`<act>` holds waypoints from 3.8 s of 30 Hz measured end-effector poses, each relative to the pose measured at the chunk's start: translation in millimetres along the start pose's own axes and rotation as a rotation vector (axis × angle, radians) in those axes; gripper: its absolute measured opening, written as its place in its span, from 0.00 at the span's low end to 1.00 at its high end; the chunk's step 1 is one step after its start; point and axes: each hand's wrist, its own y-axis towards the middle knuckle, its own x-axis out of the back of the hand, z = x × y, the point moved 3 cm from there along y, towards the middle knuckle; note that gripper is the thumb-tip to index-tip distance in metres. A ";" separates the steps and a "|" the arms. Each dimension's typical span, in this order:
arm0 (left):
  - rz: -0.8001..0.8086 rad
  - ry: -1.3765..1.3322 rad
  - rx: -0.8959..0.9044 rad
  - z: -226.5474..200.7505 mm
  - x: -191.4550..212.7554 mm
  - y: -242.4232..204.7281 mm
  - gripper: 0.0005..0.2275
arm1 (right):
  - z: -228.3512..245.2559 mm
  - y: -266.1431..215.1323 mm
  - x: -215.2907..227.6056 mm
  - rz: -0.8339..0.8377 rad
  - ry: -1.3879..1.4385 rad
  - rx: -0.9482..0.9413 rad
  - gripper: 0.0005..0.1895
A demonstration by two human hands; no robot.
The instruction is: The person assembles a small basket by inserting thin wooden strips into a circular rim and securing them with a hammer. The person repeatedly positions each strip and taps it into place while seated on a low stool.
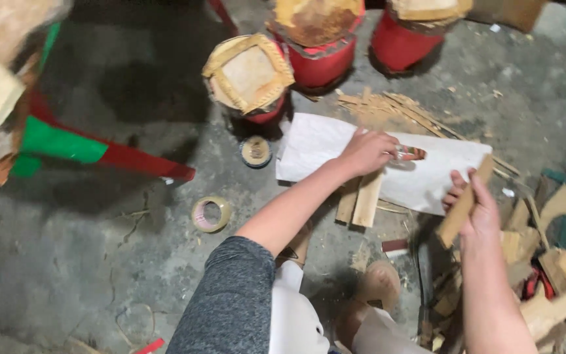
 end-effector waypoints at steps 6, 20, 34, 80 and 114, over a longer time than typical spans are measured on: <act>-0.013 0.031 -0.023 8.9 -8.0 -4.7 0.05 | -17.1 20.9 37.1 -0.072 -0.012 0.033 0.06; 0.029 -0.008 0.003 1.6 16.3 -15.2 0.05 | -62.7 -42.4 41.6 -0.123 -0.155 -0.195 0.14; 0.059 0.011 0.056 -7.1 28.6 -13.8 0.06 | -81.1 -88.9 29.3 -0.226 -0.393 -0.284 0.26; 0.083 0.159 -0.025 23.5 46.7 -33.7 0.05 | -29.2 33.5 22.0 -0.144 -1.251 -0.210 0.55; 0.007 0.227 -0.079 -4.2 23.5 -12.9 0.03 | -36.1 22.0 35.3 -0.147 -1.178 -0.005 0.43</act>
